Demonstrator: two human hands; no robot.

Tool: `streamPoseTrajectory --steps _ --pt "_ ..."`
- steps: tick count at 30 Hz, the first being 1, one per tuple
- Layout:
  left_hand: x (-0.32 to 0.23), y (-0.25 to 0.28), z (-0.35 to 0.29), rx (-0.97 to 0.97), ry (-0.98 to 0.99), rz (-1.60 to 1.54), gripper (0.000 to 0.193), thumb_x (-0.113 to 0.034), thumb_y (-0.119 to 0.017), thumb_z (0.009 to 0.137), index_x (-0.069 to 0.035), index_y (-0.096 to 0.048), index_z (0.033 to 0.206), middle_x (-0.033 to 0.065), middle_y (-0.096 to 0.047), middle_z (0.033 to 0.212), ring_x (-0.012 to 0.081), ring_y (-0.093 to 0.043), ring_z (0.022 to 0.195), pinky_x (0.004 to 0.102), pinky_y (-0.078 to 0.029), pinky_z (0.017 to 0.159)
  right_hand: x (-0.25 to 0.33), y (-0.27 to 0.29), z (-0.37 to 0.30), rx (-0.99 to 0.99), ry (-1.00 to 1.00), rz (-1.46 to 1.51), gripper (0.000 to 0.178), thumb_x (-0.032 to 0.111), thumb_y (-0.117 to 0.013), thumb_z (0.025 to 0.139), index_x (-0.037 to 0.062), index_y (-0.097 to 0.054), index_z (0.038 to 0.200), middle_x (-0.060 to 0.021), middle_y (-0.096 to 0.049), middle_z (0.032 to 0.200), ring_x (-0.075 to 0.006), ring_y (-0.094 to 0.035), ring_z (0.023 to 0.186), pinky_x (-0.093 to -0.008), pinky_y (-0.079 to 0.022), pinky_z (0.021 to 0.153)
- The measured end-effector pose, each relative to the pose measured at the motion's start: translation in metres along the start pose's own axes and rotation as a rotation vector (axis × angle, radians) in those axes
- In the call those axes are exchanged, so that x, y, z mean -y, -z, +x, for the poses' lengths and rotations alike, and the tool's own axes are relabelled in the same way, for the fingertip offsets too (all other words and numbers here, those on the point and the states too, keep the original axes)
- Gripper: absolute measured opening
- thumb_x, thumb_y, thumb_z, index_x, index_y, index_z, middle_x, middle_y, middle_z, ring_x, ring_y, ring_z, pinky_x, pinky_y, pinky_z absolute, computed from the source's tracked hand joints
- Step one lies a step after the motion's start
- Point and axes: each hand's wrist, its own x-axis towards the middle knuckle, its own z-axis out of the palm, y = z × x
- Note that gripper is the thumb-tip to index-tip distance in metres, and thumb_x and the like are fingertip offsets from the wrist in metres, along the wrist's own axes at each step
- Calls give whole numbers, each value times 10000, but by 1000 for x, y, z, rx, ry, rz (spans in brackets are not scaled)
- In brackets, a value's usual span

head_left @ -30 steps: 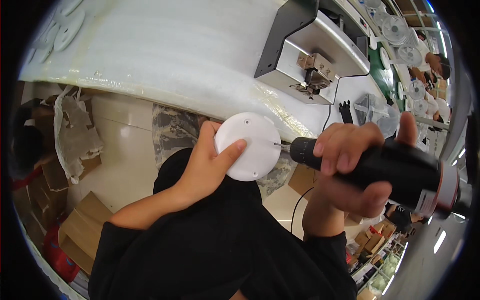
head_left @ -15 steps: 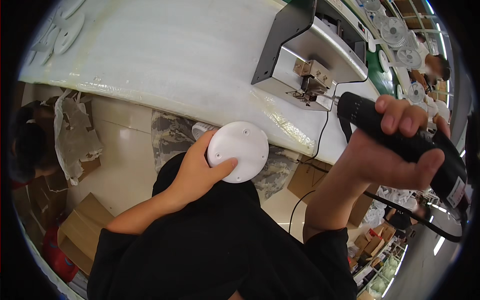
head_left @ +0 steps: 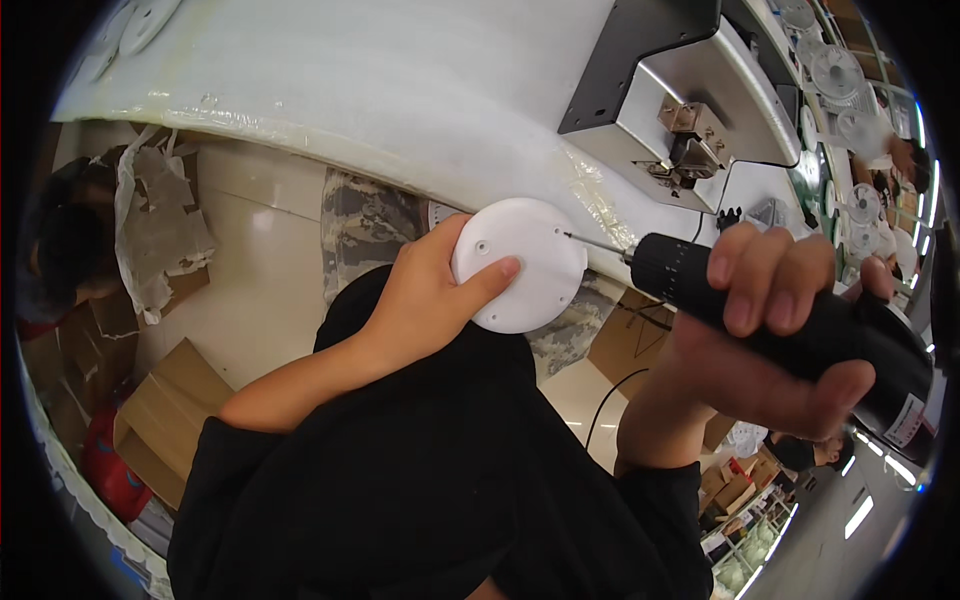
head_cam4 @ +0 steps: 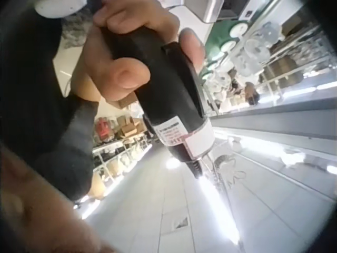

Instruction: Assemble small desk fans by attaching the base to the main unit using an electric screwdriver on an assembly line.

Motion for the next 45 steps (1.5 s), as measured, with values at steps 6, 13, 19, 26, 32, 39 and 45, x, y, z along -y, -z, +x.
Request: streamPoseTrajectory --steps 6,13,19,26,32,39,45 --pt "-5 0 0 3 15 26 399 -195 -667 862 71 -564 1141 189 -667 974 227 -661 830 308 -543 703 -12 5 -4 54 -66 -4 564 497 -512 848 146 -459 1286 4 -507 742 -102 -494 571 -318 -443 621" --pt "-4 2 0 51 66 -24 416 -172 -676 859 61 -541 1177 173 -654 1000 217 -649 884 302 -535 745 -17 -4 -7 158 -62 -90 504 493 -547 858 158 -464 1225 0 -511 736 -110 -495 569 -316 -447 626" --pt "37 -14 -26 80 10 -399 504 -138 -682 863 41 -457 1276 164 -622 1083 199 -617 953 302 -517 795 -18 -15 -13 159 -34 -173 454 497 -575 873 166 -451 1158 0 -512 724 -115 -501 573 -315 -450 616" --pt "35 -9 -24 213 26 -295 569 -105 -664 878 34 -364 1341 177 -573 1166 198 -597 963 302 -518 819 -22 -9 -14 262 22 -195 582 503 -579 875 156 -403 1308 -6 -516 719 -119 -506 575 -322 -455 615" --pt "28 -9 -27 83 100 -420 540 -85 -642 889 37 -367 1338 166 -574 1100 173 -590 892 263 -525 732 0 -17 -9 160 -12 -228 773 476 -575 875 135 -245 1485 -8 -524 724 -112 -512 574 -328 -462 627" --pt "17 7 -14 -18 40 -357 358 -129 -622 910 55 -520 1200 116 -614 924 127 -562 761 216 -485 646 34 17 29 -159 273 -265 503 485 -543 830 146 -528 1201 26 -522 716 -111 -525 566 -333 -465 638" --pt "20 7 -12 -8 74 -387 326 -165 -604 920 65 -562 1146 108 -629 890 132 -567 736 216 -481 651 12 26 36 -111 234 -307 434 457 -510 847 145 -537 1148 24 -529 721 -111 -514 538 -328 -445 614"
